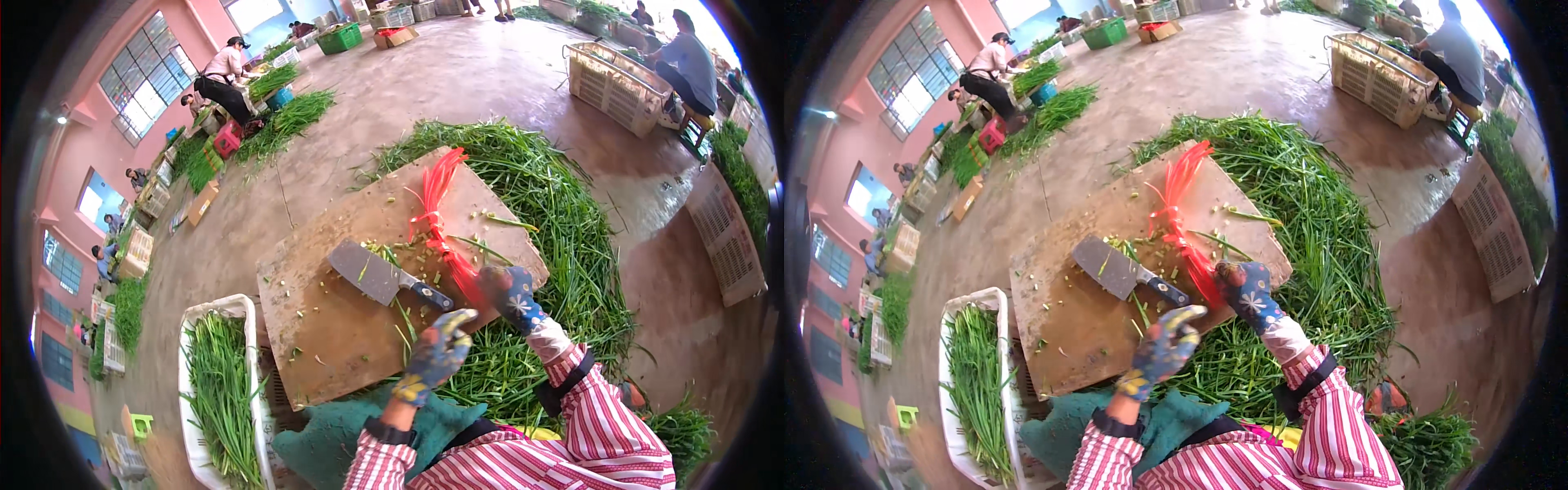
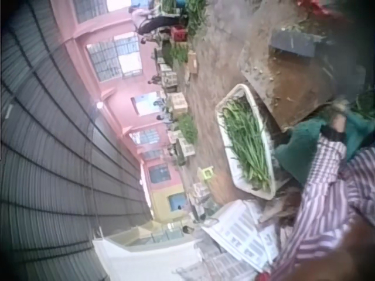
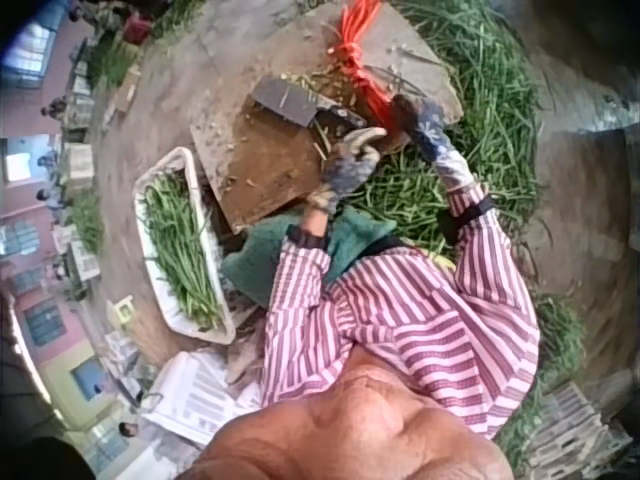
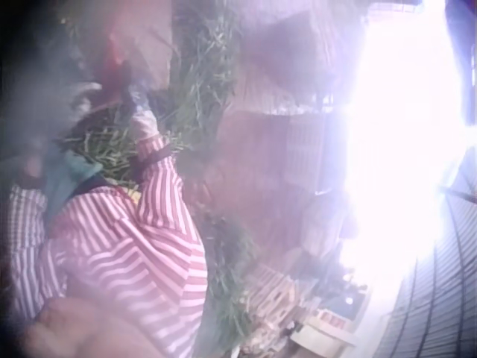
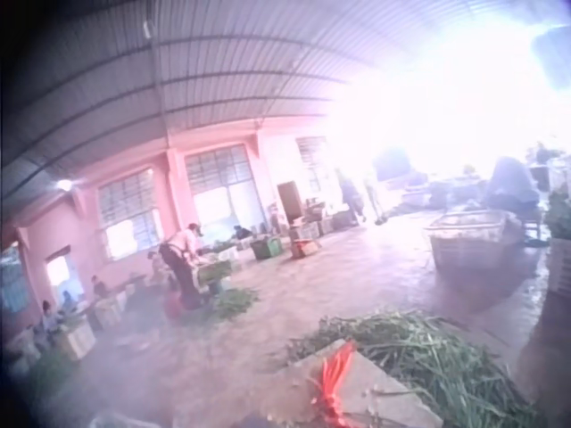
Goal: The person gathers a bunch of chives from a bin, ties them with a red ribbon, and trims the ends with a cleaver on a wooden board before setting the bundle aside.
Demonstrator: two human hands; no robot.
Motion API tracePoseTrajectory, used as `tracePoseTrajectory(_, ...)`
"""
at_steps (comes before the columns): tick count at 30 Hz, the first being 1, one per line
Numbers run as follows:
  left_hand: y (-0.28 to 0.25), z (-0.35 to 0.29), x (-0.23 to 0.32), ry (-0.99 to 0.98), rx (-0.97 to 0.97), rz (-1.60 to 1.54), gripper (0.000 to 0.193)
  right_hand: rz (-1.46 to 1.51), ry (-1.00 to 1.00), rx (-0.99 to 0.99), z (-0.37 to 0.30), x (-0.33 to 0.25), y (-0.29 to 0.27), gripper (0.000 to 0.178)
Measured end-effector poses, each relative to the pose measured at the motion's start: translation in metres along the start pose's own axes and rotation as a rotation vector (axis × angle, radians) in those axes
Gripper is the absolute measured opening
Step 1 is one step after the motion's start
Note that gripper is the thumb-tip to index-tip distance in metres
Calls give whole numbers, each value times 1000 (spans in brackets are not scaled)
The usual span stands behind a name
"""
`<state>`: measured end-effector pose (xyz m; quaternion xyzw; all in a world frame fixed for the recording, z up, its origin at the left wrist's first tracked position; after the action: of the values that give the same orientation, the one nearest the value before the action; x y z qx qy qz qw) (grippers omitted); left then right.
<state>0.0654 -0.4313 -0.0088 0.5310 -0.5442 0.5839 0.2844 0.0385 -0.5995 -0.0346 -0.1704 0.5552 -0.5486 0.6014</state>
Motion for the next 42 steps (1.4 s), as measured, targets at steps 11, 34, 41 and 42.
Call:
tracePoseTrajectory(11,21,40,-26,-51,97,947,59,-57,-251,-108,-30,-19,-22,7)
tracePoseTrajectory(34,-100,-183,-46,228,663,-684,71,-404,-1250,-242,-73,-241,-33,16)
tracePoseTrajectory(41,-133,-220,-69,296,1125,-704,39,64,-847,-387,-25,-248,-29,27)
tracePoseTrajectory(42,-137,-246,-76,322,1286,-624,35,393,-573,-403,-14,-242,-9,30)
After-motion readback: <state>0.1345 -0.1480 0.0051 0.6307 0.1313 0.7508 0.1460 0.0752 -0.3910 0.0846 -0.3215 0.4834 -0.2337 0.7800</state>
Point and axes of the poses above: each hand's wrist, its own z-axis towards the middle knuckle, its own y-axis out of the palm, x = y × z, the point moved 7 cm from there along z, towards the middle knuckle, and after that the axes turned 13 degrees about -x, right-handed, at the moved point
